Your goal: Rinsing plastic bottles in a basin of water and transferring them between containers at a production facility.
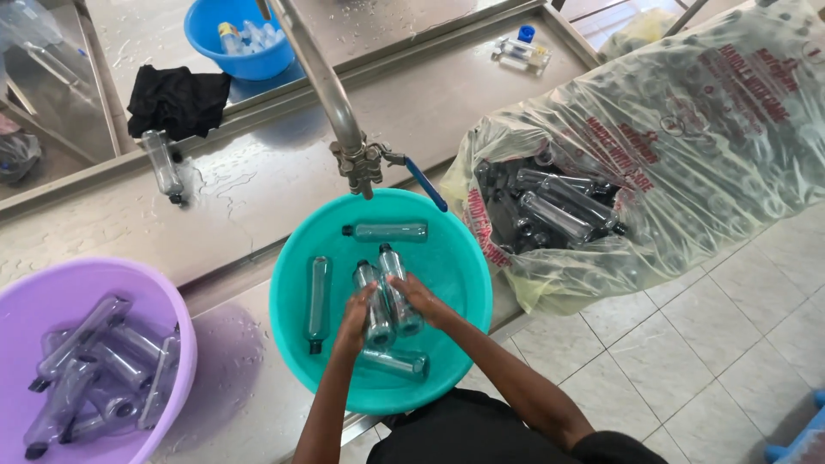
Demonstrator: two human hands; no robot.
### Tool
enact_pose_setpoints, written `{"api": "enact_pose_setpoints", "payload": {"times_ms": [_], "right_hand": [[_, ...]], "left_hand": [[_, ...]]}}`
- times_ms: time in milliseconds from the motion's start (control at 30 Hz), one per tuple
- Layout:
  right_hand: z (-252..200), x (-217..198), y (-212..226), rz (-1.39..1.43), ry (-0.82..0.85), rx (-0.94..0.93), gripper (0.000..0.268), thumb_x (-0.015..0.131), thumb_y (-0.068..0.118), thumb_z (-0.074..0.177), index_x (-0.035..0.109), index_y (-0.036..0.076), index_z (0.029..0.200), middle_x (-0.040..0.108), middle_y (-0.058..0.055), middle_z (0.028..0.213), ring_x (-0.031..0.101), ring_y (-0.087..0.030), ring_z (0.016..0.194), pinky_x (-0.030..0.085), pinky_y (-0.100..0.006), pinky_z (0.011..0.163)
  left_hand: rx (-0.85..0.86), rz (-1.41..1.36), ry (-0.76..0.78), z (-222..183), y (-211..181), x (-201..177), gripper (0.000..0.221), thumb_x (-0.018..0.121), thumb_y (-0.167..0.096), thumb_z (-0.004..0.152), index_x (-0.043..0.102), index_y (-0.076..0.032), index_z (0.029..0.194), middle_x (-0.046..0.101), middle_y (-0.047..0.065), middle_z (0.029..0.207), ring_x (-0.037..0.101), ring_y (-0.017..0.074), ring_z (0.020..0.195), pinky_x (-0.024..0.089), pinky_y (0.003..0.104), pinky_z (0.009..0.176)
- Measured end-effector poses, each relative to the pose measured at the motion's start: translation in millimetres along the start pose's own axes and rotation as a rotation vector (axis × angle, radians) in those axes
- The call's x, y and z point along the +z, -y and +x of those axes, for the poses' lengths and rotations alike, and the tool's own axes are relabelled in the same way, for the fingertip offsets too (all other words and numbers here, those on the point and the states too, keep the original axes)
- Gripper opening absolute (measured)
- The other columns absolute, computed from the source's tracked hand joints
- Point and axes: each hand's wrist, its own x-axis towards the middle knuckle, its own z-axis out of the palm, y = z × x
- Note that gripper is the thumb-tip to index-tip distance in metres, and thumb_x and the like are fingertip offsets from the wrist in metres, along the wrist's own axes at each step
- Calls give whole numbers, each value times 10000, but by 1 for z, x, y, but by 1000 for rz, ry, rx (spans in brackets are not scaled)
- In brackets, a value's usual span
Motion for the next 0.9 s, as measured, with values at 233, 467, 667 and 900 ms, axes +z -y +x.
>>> {"api": "enact_pose_setpoints", "payload": {"times_ms": [233, 467, 667, 900], "right_hand": [[26, -8, -41, 236, -37, 139, 696, 772, 543, 991, 579, 65, 1458, 648, -196, 1260, 629, -300, 1145, 550, -488, 977], [-60, 13, 27, 360, -92, 396, 586, 890, 502, 809, 769, -9, 1068, 712, -172, 887, 652, -249, 757, 505, -405, 664], [-116, 8, 64, 356, -75, 410, 544, 681, 417, 935, 643, 98, 1374, 702, -155, 1062, 672, -294, 901, 552, -426, 772], [-51, -4, 23, 382, -24, 337, 542, 811, 530, 928, 749, 42, 1155, 712, -96, 982, 636, -191, 857, 553, -357, 770]], "left_hand": [[-258, -426, 229, 40, 51, -24, 537, 789, -485, 960, 761, -21, 1228, 818, 207, 1123, 807, 309, 932, 662, 457, 819], [-147, -303, 83, -69, -28, 11, 468, 817, -443, 915, 692, -66, 1163, 741, 128, 1002, 728, 242, 907, 604, 433, 788], [-206, -364, 103, -113, -2, 1, 411, 665, -424, 1001, 700, -101, 1253, 728, 79, 896, 677, 224, 714, 554, 379, 623], [-245, -396, 123, -60, 8, -2, 508, 827, -569, 897, 748, -85, 1027, 792, 106, 880, 780, 214, 756, 640, 368, 650]]}}
